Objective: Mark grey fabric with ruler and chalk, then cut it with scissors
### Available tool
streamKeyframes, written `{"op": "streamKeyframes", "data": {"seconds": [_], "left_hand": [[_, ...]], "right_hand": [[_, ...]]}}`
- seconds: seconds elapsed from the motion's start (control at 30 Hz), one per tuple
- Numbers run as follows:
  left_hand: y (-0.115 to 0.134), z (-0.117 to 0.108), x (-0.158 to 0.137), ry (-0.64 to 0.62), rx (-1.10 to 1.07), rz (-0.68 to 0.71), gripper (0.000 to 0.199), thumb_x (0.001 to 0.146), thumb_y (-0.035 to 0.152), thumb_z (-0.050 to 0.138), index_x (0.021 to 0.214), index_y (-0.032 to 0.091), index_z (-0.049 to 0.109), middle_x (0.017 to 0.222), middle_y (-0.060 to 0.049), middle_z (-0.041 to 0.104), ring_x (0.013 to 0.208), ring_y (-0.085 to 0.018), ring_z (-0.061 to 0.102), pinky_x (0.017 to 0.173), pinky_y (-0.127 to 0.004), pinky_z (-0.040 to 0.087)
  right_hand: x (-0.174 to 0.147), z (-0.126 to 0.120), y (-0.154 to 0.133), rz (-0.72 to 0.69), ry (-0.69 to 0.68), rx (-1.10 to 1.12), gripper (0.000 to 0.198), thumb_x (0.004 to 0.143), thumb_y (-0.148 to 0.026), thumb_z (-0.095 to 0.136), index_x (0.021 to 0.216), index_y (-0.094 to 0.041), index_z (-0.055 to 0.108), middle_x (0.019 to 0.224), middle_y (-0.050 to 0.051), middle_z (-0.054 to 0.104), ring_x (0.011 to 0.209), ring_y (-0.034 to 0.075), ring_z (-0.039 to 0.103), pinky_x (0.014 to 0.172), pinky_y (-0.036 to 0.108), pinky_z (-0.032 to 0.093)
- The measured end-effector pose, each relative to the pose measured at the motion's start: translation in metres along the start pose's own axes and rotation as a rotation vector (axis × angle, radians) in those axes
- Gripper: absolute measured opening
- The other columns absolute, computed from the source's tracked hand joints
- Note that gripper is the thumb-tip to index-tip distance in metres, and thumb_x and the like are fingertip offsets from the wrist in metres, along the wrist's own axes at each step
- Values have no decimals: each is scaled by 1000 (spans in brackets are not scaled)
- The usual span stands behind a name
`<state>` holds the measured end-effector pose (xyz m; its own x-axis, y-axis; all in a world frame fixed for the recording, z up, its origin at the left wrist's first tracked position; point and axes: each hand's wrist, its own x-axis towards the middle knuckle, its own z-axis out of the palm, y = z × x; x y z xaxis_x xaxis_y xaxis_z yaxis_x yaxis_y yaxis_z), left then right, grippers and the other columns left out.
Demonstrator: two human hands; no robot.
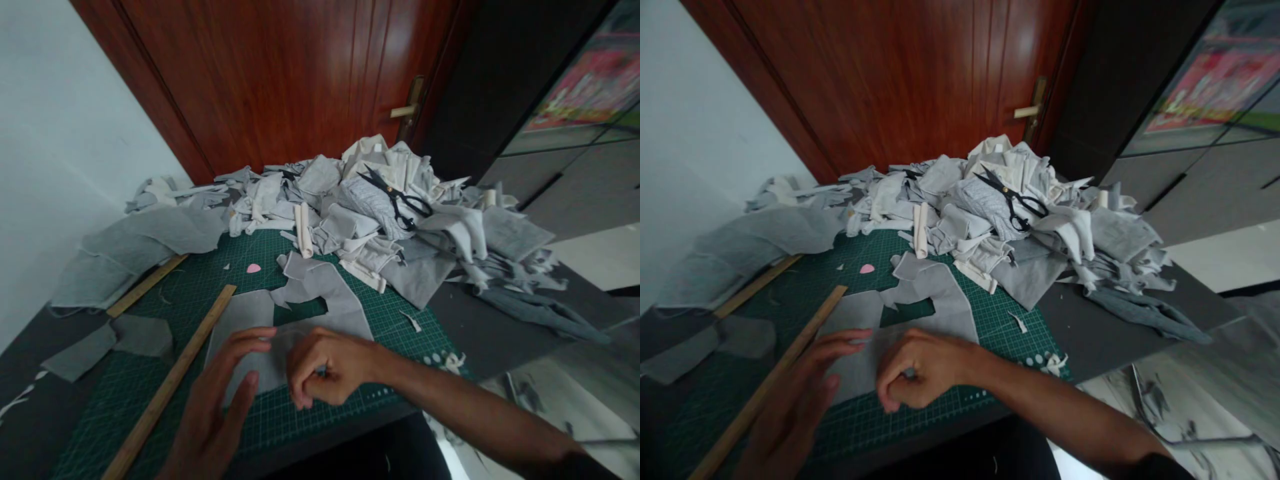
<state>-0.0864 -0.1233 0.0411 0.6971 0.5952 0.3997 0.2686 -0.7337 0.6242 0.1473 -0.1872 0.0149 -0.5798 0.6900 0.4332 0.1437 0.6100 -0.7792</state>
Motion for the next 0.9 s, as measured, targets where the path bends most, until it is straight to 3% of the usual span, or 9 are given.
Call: {"op": "streamKeyframes", "data": {"seconds": [0.17, 0.27, 0.33, 0.43, 0.5, 0.6, 0.7, 0.8, 0.9], "left_hand": [[46, 44, 0, 96, -93, -5, 40, 114, 28, 30, 133, 35, 64, 133, 0, 76, 122, -21, 75, 96, -37, 67], [48, 49, 8, 177, 35, -54, 35, 113, 32, 40, 141, 34, 60, 141, -3, 73, 127, -25, 72, 101, -42, 66], [42, 49, 9, 179, 111, -53, 36, 112, 33, 44, 145, 33, 57, 144, -4, 71, 129, -26, 71, 104, -44, 65], [36, 55, -1, 90, 111, 43, 34, 110, 26, 46, 141, 32, 60, 136, -3, 75, 125, -23, 73, 104, -39, 65], [37, 63, -14, 13, 59, 101, 35, 108, 18, 47, 135, 32, 63, 130, -2, 77, 119, -20, 76, 100, -35, 66], [46, 76, -34, -76, -17, 137, 39, 101, 7, 46, 125, 31, 66, 109, 0, 80, 100, -19, 79, 87, -33, 69], [57, 86, -47, -123, -63, 147, 40, 96, 3, 44, 116, 29, 66, 95, 0, 78, 87, -21, 77, 77, -37, 68], [61, 89, -49, -106, -39, 108, 38, 98, 3, 45, 117, 28, 67, 99, -3, 78, 91, -23, 76, 79, -41, 68], [56, 89, -44, -39, 43, 74, 38, 101, 4, 46, 122, 27, 68, 110, -5, 77, 100, -24, 74, 89, -45, 66]], "right_hand": [[3, 0, -16, -51, 104, 132, 19, 93, -20, 52, 101, -19, 69, 122, 11, 79, 123, 20, 72, 108, 34, 56], [-10, -22, -31, -4, 234, -139, 38, 91, -20, 53, 126, -23, 67, 140, 7, 75, 134, 20, 68, 116, 38, 53], [-27, -51, -41, 184, 426, -561, 55, 88, -15, 56, 139, -34, 60, 153, -4, 67, 140, 20, 64, 119, 40, 52], [-63, -112, -40, 498, 810, -909, 44, 96, -13, 44, 135, -27, 59, 147, 9, 69, 140, 29, 61, 120, 50, 49], [-90, -153, -26, 668, 931, -1050, 46, 93, -14, 44, 138, -14, 58, 145, 24, 64, 142, 40, 55, 121, 61, 42], [-120, -192, 4, 895, 873, -1144, 41, 93, -19, 49, 129, -7, 64, 124, 29, 71, 125, 44, 63, 110, 61, 48], [-133, -201, 22, 1013, 751, -1217, 36, 95, -22, 50, 121, -5, 68, 115, 28, 72, 117, 44, 64, 104, 59, 51], [-135, -200, 23, 1051, 681, -1312, 41, 98, -29, 51, 127, -4, 68, 132, 32, 65, 128, 49, 56, 108, 66, 45], [-133, -203, 22, 1077, 624, -1342, 40, 99, -30, 51, 126, -4, 68, 128, 31, 68, 125, 48, 59, 106, 64, 47]]}}
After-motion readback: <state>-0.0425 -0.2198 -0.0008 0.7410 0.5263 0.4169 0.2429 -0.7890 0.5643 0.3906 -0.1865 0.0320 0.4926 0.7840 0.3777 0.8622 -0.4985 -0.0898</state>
